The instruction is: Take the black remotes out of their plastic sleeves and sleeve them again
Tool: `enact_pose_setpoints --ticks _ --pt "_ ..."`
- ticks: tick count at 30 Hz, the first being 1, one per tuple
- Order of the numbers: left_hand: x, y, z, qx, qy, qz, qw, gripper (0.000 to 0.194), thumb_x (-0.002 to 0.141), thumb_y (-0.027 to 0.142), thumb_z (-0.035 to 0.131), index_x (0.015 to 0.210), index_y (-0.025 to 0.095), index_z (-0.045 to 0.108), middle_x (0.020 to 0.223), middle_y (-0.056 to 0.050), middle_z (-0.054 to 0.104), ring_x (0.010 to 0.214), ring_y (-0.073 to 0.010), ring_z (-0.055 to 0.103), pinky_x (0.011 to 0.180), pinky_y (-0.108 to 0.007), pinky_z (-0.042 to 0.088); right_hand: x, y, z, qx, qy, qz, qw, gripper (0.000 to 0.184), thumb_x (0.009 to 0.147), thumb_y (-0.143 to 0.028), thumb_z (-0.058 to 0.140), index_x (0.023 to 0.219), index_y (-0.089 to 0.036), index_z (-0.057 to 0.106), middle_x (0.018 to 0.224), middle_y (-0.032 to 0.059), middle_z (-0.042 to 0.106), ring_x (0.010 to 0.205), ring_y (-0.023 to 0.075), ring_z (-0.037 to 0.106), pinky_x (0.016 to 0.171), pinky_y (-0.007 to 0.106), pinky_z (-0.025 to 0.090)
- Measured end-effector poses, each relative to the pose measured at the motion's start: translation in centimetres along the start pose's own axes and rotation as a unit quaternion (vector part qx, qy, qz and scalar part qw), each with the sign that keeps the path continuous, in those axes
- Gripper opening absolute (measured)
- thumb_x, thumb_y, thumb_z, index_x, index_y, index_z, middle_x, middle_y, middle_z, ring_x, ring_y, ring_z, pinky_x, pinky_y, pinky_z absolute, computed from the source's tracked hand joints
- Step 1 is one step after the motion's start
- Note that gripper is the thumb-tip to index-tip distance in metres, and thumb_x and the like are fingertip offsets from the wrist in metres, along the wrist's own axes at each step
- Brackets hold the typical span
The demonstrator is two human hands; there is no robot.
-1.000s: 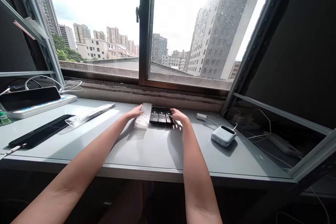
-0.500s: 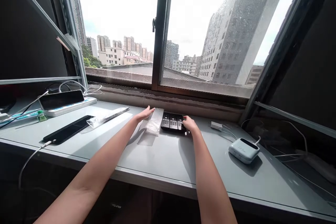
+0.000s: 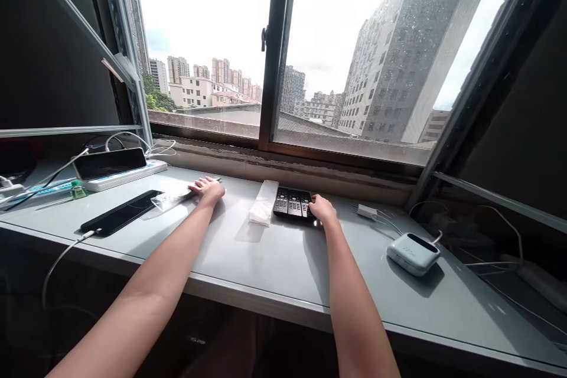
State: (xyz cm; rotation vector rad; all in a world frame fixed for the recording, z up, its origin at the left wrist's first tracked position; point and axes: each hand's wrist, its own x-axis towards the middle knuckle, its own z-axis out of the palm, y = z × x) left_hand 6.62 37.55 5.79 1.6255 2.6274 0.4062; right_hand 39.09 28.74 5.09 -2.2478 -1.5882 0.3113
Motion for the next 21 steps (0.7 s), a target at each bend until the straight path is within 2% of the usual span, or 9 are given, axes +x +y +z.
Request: enact_pose_setpoints --ticks 3,5,8,12,14,16,19,21 --pt "-0.1 0.2 -0.3 0.026 -0.005 0.057 0.998 0.054 0.077 0.017 0.059 0.130 0.008 0.061 0.138 -0.031 0.051 0.133 -0.0486 0.038 0.097 -0.064 0.031 0.0 0.1 0.0 -0.010 0.005 -0.001 1.000 0.042 0.093 -0.024 0.047 0.134 -0.022 0.056 0.135 0.0071 0.060 0.124 0.0262 0.054 0.098 0.036 0.046" --pt "-0.3 0.4 -0.8 0.028 -0.006 0.098 0.995 0.039 0.076 0.014 0.061 0.114 0.011 0.070 0.128 -0.027 0.060 0.127 -0.0431 0.045 0.096 -0.054 0.035 0.0 0.1 0.1 -0.017 0.009 -0.003 1.000 0.042 0.093 -0.025 0.047 0.134 -0.023 0.057 0.134 0.0068 0.060 0.125 0.0258 0.054 0.098 0.035 0.046" --pt "-0.8 0.5 -1.3 0.023 0.020 0.125 0.992 0.031 0.078 0.010 0.060 0.106 0.014 0.071 0.122 -0.024 0.063 0.123 -0.0368 0.049 0.097 -0.047 0.033 0.1 0.1 0.1 -0.026 0.013 -0.008 1.000 0.041 0.093 -0.024 0.048 0.132 -0.023 0.059 0.132 0.0068 0.062 0.123 0.0257 0.055 0.097 0.035 0.047" --pt "-1.3 0.2 -1.4 -0.027 0.033 0.107 0.993 0.045 0.080 0.011 0.059 0.124 0.019 0.063 0.136 -0.022 0.054 0.130 -0.0361 0.042 0.098 -0.049 0.034 0.1 0.1 0.1 -0.033 0.011 -0.014 0.999 0.040 0.093 -0.024 0.047 0.131 -0.023 0.060 0.133 0.0064 0.061 0.124 0.0251 0.055 0.099 0.035 0.047" --pt "-1.4 0.1 -1.5 -0.051 0.020 0.075 0.996 0.055 0.080 0.013 0.060 0.134 0.019 0.054 0.142 -0.024 0.047 0.132 -0.0372 0.040 0.097 -0.051 0.036 0.0 0.1 0.1 -0.037 0.008 -0.014 0.999 0.040 0.094 -0.025 0.046 0.131 -0.024 0.060 0.134 0.0054 0.060 0.125 0.0245 0.054 0.099 0.034 0.046" --pt "-1.2 0.1 -1.6 -0.064 -0.016 0.049 0.997 0.058 0.080 0.013 0.060 0.137 0.015 0.050 0.141 -0.026 0.048 0.130 -0.0366 0.044 0.096 -0.050 0.037 -0.1 0.0 0.0 -0.040 0.004 -0.010 0.999 0.040 0.094 -0.025 0.045 0.131 -0.024 0.060 0.135 0.0044 0.060 0.125 0.0243 0.054 0.100 0.034 0.046" --pt "-0.9 0.1 -2.1 -0.080 -0.052 0.055 0.994 0.055 0.076 0.011 0.063 0.130 0.012 0.056 0.130 -0.025 0.058 0.123 -0.0341 0.052 0.093 -0.041 0.041 -0.3 0.0 -0.2 -0.045 0.002 -0.001 0.999 0.040 0.093 -0.026 0.047 0.130 -0.025 0.061 0.133 0.0043 0.061 0.124 0.0251 0.055 0.099 0.035 0.046" --pt "-0.8 0.3 -2.3 -0.084 -0.039 0.072 0.993 0.049 0.073 0.010 0.064 0.122 0.013 0.063 0.124 -0.022 0.062 0.119 -0.0334 0.056 0.089 -0.038 0.043 -0.3 -0.1 -0.3 -0.048 0.001 0.002 0.999 0.040 0.092 -0.027 0.047 0.130 -0.026 0.061 0.132 0.0050 0.061 0.123 0.0257 0.055 0.098 0.036 0.047"
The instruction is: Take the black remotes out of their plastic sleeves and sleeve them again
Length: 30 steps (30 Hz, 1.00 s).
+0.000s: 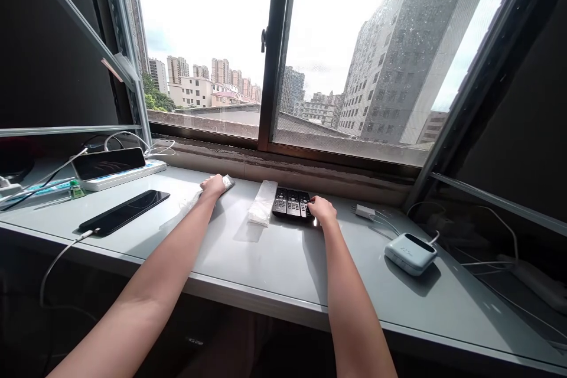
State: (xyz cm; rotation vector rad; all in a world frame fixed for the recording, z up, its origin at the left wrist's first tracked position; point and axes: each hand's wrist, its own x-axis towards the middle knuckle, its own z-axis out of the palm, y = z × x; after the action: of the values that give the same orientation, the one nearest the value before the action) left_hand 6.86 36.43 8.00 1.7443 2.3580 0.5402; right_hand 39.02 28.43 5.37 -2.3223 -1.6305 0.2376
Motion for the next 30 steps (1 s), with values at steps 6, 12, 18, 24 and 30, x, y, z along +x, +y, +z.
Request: enact_pose_setpoints --ticks 6,12,18,24,30 --pt "-0.1 0.5 0.0 0.028 0.038 0.003 0.999 0.038 0.074 0.010 0.063 0.111 0.012 0.070 0.120 -0.023 0.065 0.119 -0.0339 0.056 0.084 -0.036 0.046 0.0 -0.1 0.0 -0.010 -0.003 -0.001 1.000 0.040 0.094 -0.027 0.045 0.131 -0.024 0.060 0.134 0.0053 0.060 0.124 0.0256 0.054 0.100 0.037 0.046" --pt "-0.4 0.9 0.4 0.048 0.042 0.024 0.998 0.030 0.078 0.013 0.064 0.107 0.012 0.071 0.113 -0.025 0.066 0.110 -0.0351 0.062 0.076 -0.035 0.048 0.0 -0.1 0.1 -0.015 0.002 -0.005 1.000 0.040 0.093 -0.027 0.045 0.130 -0.025 0.061 0.134 0.0059 0.060 0.124 0.0261 0.054 0.099 0.037 0.046" --pt "-1.3 1.1 0.3 -0.008 0.104 0.079 0.991 0.029 0.085 0.007 0.052 0.111 0.009 0.065 0.113 -0.025 0.067 0.109 -0.0339 0.064 0.085 -0.037 0.048 0.0 -0.1 0.1 -0.017 0.006 -0.006 1.000 0.039 0.093 -0.027 0.044 0.128 -0.025 0.061 0.134 0.0060 0.060 0.124 0.0265 0.054 0.098 0.036 0.046" --pt "-1.7 2.3 -0.9 -0.302 0.223 0.090 0.923 0.038 0.094 0.031 0.054 0.128 0.013 0.050 0.122 -0.018 0.066 0.112 -0.0285 0.064 0.093 -0.035 0.048 -0.2 -0.3 0.1 -0.016 0.010 -0.007 1.000 0.039 0.094 -0.025 0.046 0.129 -0.023 0.061 0.133 0.0079 0.060 0.123 0.0269 0.054 0.097 0.037 0.046" --pt "-0.9 3.8 0.3 -0.543 0.120 -0.056 0.829 0.046 0.096 0.038 0.052 0.132 0.011 0.043 0.133 -0.021 0.057 0.115 -0.0253 0.062 0.084 -0.030 0.054 -0.9 -0.9 -0.2 -0.017 0.040 0.005 0.999 0.038 0.094 -0.024 0.045 0.129 -0.020 0.060 0.134 0.0125 0.057 0.126 0.0304 0.050 0.101 0.045 0.040"
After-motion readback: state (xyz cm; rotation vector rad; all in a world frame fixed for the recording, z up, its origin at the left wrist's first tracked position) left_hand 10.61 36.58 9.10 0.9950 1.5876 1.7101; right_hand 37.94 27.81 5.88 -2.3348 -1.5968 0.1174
